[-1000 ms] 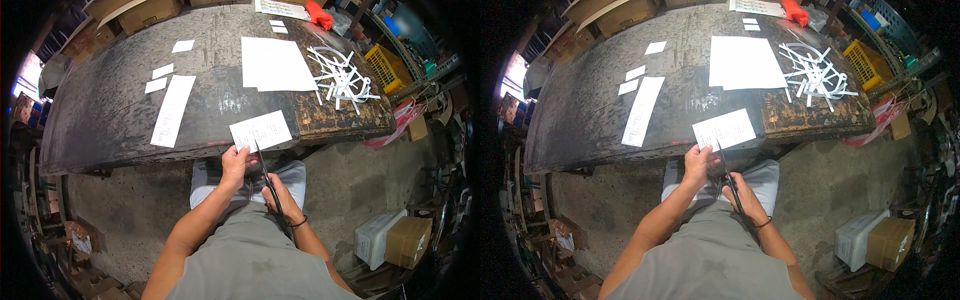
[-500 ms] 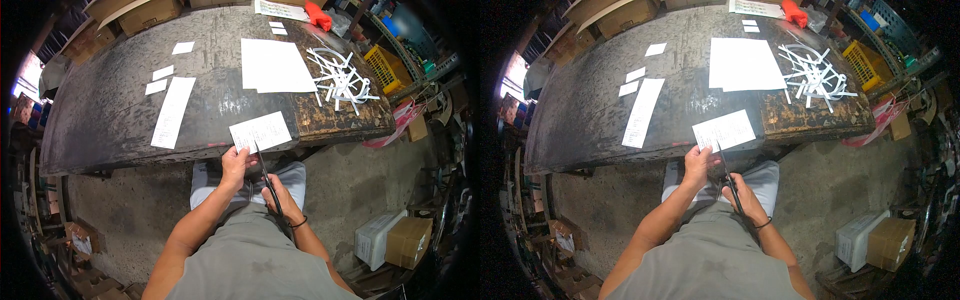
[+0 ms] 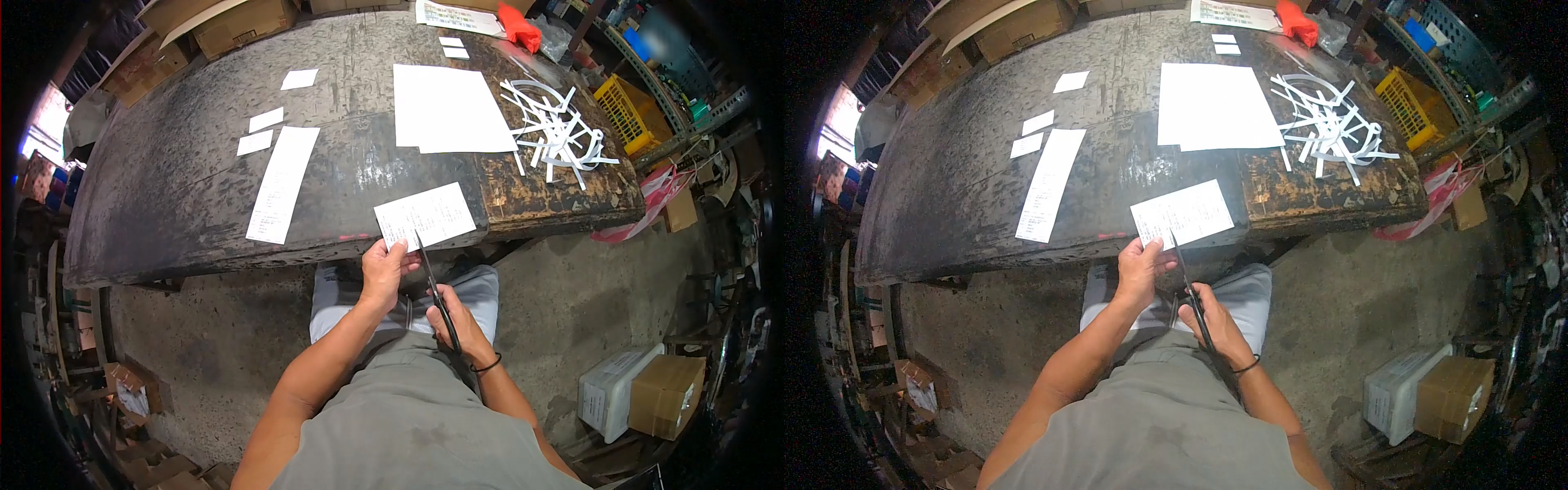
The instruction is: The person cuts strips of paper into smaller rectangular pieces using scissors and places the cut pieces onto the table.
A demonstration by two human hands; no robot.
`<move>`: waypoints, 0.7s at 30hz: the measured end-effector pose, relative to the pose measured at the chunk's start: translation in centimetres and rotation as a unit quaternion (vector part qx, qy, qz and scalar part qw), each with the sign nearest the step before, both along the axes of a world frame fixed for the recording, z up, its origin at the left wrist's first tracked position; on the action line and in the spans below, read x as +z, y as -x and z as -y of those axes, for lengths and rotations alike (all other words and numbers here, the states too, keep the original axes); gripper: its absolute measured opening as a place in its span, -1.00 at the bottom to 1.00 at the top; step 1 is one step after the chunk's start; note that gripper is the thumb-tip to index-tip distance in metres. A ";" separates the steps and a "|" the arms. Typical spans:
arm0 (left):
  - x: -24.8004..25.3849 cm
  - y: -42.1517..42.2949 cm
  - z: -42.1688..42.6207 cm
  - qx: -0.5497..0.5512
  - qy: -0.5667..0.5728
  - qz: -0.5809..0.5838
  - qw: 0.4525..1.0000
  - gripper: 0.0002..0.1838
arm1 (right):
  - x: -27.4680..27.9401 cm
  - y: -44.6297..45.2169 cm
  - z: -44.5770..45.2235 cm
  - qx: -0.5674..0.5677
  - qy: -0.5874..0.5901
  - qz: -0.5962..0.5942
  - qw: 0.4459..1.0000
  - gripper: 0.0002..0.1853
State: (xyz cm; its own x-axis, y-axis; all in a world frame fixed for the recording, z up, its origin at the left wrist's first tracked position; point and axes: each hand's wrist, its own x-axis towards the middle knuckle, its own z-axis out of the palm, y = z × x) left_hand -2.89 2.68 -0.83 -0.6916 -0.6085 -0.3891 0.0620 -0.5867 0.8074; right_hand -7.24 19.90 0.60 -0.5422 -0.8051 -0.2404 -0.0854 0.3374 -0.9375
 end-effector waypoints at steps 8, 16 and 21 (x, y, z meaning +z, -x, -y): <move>0.1 0.0 0.0 0.000 -0.003 -0.005 1.000 -0.73 | -0.4 -0.1 0.1 -0.004 0.007 0.001 1.000 -0.37; 0.5 0.0 0.0 -0.003 -0.011 -0.002 1.000 -0.73 | -0.1 -0.2 0.1 -0.008 0.009 -0.024 1.000 -0.38; 0.4 0.0 0.0 -0.003 -0.004 0.002 1.000 -0.73 | 0.1 -0.3 0.2 -0.013 0.010 -0.017 1.000 -0.39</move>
